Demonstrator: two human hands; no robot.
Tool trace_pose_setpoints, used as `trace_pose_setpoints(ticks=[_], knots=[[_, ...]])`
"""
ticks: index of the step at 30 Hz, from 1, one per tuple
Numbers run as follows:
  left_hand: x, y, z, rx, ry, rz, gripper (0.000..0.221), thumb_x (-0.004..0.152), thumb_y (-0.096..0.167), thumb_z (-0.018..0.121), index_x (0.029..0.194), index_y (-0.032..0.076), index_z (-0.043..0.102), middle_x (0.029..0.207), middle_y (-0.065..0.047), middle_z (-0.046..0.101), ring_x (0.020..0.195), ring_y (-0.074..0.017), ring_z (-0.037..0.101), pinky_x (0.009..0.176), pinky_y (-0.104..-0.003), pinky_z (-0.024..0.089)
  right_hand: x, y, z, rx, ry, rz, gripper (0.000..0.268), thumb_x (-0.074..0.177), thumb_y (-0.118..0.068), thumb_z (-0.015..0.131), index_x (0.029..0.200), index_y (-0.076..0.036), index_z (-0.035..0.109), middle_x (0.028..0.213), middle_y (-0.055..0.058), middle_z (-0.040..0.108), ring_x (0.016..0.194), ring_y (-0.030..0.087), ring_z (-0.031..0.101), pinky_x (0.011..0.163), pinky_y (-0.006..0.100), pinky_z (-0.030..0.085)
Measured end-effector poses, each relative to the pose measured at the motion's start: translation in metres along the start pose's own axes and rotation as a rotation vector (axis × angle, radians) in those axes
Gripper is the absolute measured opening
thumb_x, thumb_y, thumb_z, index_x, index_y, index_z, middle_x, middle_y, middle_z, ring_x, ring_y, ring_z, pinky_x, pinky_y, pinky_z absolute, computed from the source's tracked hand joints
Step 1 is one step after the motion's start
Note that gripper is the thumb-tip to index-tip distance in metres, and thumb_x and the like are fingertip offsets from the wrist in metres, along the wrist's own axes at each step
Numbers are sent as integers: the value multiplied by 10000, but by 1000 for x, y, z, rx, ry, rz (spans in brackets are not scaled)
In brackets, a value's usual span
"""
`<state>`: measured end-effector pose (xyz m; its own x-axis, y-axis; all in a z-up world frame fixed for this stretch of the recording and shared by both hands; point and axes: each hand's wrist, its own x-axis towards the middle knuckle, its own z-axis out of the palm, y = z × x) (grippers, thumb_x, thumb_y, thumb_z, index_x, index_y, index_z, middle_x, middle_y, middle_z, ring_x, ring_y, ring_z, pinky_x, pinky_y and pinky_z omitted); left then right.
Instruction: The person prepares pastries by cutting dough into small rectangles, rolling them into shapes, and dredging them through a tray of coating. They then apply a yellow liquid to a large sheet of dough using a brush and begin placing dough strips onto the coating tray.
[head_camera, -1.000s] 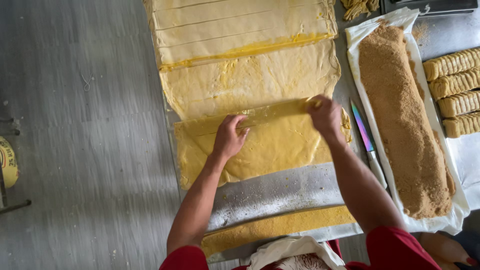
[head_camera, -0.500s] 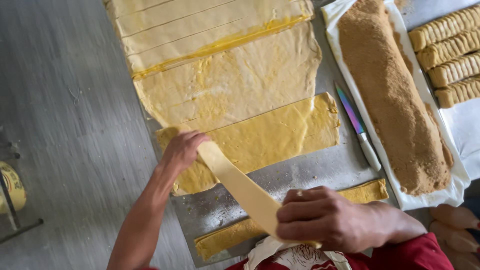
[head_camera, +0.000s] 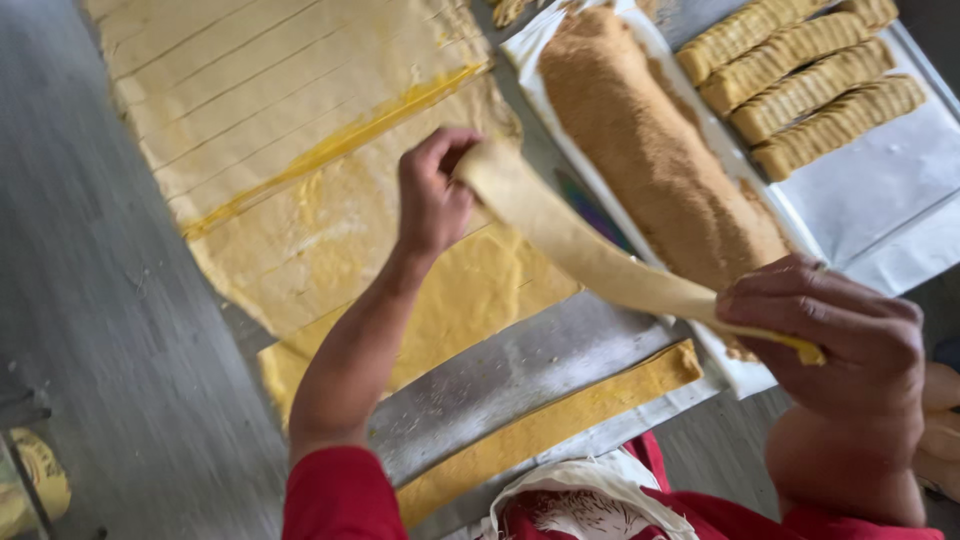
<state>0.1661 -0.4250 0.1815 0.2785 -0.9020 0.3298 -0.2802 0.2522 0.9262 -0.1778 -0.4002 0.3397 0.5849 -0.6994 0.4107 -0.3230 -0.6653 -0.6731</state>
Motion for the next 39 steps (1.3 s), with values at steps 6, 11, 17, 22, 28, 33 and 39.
trace_pose_setpoints(ticks=[6,11,17,22,28,33,39], knots=[[167,-70,124,-8,76,149,221,892,-113,615,1014,19,745,914,-74,789,789,-142,741,710,-272,621,32,73,-57,-222,61,-85,134,903,-2,829,1012,-10,751,940,126,734,852,215,737,736,292,580],[263,-130,168,-4,119,228,162,889,-85,663,937,33,763,883,-76,825,754,-140,778,694,-293,625,86,132,-79,-285,98,-182,90,911,-12,815,946,19,739,927,142,739,858,238,739,756,338,586],[269,-168,212,192,68,39,144,955,-4,643,948,74,763,823,-69,776,626,-156,698,469,-250,545,90,189,-91,-262,52,-159,68,947,-29,801,991,-36,750,976,83,754,898,196,737,749,317,598],[199,-129,236,563,-526,-222,478,904,-59,580,1339,138,602,1242,-143,666,1019,-213,684,813,-330,587,26,221,-106,-216,-93,-64,148,851,-86,806,985,-70,745,963,55,753,908,173,735,806,325,621],[157,-96,246,966,-1114,-214,1073,796,557,712,1630,194,142,1620,-302,-21,1518,-442,7,1234,-550,28,-77,230,-111,-251,-241,218,251,765,-67,770,1008,-127,778,1048,18,775,1044,208,726,912,348,608],[117,-142,246,990,-1004,75,786,974,648,487,1593,201,301,1648,-308,66,1530,-467,88,1241,-571,75,-167,245,-90,-458,-445,390,324,794,-130,734,1108,-203,765,1305,12,705,1283,238,607,1084,406,503],[150,-198,241,870,-808,236,472,1072,333,536,1507,150,554,1655,-221,368,1499,-426,353,1242,-544,250,-241,258,-43,-692,-601,710,480,859,-329,700,1334,-267,669,1495,37,525,1245,249,597,1009,413,537]])
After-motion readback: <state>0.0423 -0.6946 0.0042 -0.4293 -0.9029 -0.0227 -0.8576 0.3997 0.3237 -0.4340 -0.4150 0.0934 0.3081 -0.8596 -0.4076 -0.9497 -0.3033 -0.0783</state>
